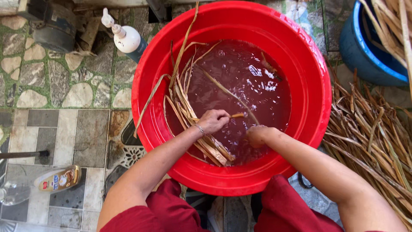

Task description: The person repeatedly submerges bundles of dried plant strips into a red basin filled with reddish-brown liquid. They agitate the strips by hand to ensure saturation, then lift them out and place them on the tiled floor beside the basin.

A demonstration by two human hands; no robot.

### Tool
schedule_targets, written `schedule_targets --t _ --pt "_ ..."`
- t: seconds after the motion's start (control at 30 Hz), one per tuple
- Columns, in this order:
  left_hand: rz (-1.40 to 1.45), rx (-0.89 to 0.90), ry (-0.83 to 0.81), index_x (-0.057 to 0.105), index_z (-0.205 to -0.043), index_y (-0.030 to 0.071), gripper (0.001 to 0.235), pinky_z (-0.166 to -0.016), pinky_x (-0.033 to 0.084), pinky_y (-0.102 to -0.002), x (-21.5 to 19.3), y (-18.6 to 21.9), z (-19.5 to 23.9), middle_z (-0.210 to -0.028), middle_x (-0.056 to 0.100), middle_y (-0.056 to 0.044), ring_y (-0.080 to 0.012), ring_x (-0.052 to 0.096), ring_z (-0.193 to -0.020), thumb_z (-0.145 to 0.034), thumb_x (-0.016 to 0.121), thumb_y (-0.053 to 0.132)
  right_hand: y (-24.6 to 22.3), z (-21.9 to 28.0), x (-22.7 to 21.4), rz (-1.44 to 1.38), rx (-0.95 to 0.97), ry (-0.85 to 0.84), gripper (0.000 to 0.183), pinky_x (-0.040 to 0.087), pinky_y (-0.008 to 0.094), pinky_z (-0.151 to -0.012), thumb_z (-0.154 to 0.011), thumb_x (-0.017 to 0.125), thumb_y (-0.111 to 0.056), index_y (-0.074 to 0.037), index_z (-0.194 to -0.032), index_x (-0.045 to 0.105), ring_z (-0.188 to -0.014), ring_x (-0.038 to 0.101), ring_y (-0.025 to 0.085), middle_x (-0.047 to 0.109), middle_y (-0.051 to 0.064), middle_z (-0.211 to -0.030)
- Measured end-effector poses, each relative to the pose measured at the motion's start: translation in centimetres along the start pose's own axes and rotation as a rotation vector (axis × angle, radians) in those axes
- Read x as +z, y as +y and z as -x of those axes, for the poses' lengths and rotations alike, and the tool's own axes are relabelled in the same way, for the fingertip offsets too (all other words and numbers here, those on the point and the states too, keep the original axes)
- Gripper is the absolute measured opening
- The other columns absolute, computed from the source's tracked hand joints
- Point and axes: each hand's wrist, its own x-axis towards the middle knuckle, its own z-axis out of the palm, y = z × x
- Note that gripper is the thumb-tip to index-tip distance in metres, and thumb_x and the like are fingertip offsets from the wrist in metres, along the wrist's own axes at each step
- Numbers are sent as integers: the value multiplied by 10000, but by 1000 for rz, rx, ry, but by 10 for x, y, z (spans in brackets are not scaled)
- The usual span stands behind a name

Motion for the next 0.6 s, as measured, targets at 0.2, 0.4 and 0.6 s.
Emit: schedule_targets --t 0.2,0.4,0.6 --pt "376 222 188 673 -1097 105 225 -543 467 -265 -13 28 -11 -745 588 30 -70 535 -616 -1059 539 281 -5 51 -68 -1491 -10 678 348 542 378 -622 -1097 440 -278 -87 -1258 683 -661 622 220 688 71 -797" --pt "549 215 162 611 -936 105 233 -475 454 -281 -7 74 -12 -631 529 12 -93 514 -530 -1020 524 304 -37 81 -89 -1467 -457 1297 263 477 230 -804 -1095 530 -203 -14 -1201 679 -917 556 73 629 -14 -1019" --pt "546 302 97 620 -854 67 314 -491 480 -293 5 92 -19 -643 577 -6 -94 540 -536 -1033 461 271 -1 79 -104 -1776 -300 1345 258 519 296 -731 -1080 571 -208 -55 -927 711 -787 600 121 670 27 -854"
